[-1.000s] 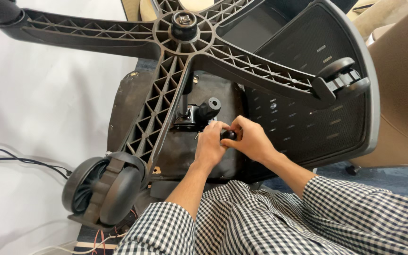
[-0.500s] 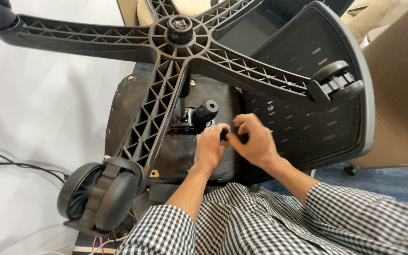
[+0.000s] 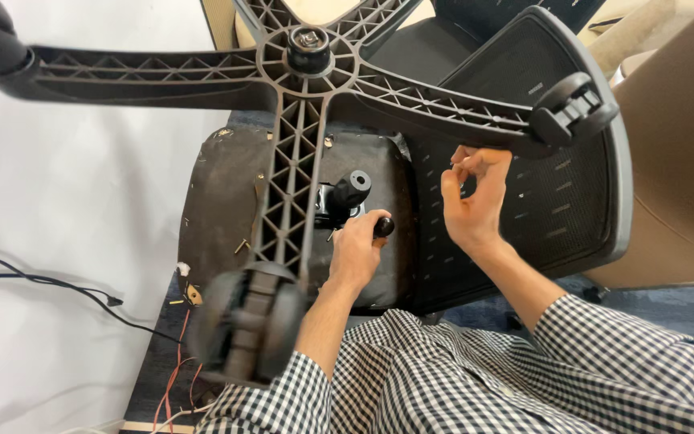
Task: The person sits on the floor and uses a screwdriver to tighten screws on the underside of an office chair base. They rotate the base to access different screw locations and continue tightening throughout the clip.
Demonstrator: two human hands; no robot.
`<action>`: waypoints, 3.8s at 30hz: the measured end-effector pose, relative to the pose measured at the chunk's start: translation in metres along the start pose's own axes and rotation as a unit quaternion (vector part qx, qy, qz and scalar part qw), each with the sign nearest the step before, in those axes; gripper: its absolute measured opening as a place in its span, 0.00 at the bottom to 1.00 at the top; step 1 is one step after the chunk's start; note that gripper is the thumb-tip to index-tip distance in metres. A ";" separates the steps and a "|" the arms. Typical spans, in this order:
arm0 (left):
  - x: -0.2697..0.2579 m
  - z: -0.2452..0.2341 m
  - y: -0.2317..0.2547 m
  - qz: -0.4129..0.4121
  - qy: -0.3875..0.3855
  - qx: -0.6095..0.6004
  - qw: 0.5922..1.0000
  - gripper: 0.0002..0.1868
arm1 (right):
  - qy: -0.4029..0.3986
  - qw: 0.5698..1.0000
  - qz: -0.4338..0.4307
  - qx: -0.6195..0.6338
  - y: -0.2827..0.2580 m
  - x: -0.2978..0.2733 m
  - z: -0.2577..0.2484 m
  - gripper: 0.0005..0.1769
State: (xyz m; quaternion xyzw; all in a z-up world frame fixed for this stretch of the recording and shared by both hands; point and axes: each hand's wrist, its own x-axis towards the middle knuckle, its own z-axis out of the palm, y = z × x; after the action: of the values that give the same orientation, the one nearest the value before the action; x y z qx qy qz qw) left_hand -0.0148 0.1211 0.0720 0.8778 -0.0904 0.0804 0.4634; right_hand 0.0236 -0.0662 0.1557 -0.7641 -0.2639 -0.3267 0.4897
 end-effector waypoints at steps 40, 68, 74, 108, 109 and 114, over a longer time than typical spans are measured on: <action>0.007 -0.016 0.003 -0.025 -0.002 -0.063 0.998 0.23 | -0.715 0.587 0.272 -0.265 0.008 -0.115 0.027 0.14; 0.021 0.000 0.002 -0.016 -0.003 -0.006 1.000 0.22 | -0.287 0.910 0.274 -0.118 -0.010 -0.018 0.025 0.19; 0.010 0.017 0.002 0.016 0.055 0.030 0.998 0.23 | -0.265 0.883 0.341 -0.182 -0.017 -0.027 0.031 0.23; -0.003 0.117 -0.047 -0.554 -0.028 -0.602 0.574 0.26 | -0.283 0.799 0.451 -0.279 -0.026 -0.049 0.034 0.29; -0.002 0.119 -0.046 -0.559 -0.036 -0.596 0.575 0.26 | -0.281 0.799 0.458 -0.269 -0.026 -0.049 0.031 0.29; -0.002 0.125 -0.052 -0.563 -0.027 -0.612 0.555 0.30 | -0.311 0.911 0.257 -0.086 -0.028 -0.052 0.020 0.20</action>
State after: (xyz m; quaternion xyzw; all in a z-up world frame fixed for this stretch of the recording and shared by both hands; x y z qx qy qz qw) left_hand 0.0030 0.0468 -0.0395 0.2567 0.3824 -0.2950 0.8372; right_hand -0.0258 -0.0410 0.1263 -0.9074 -0.1680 0.0435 0.3827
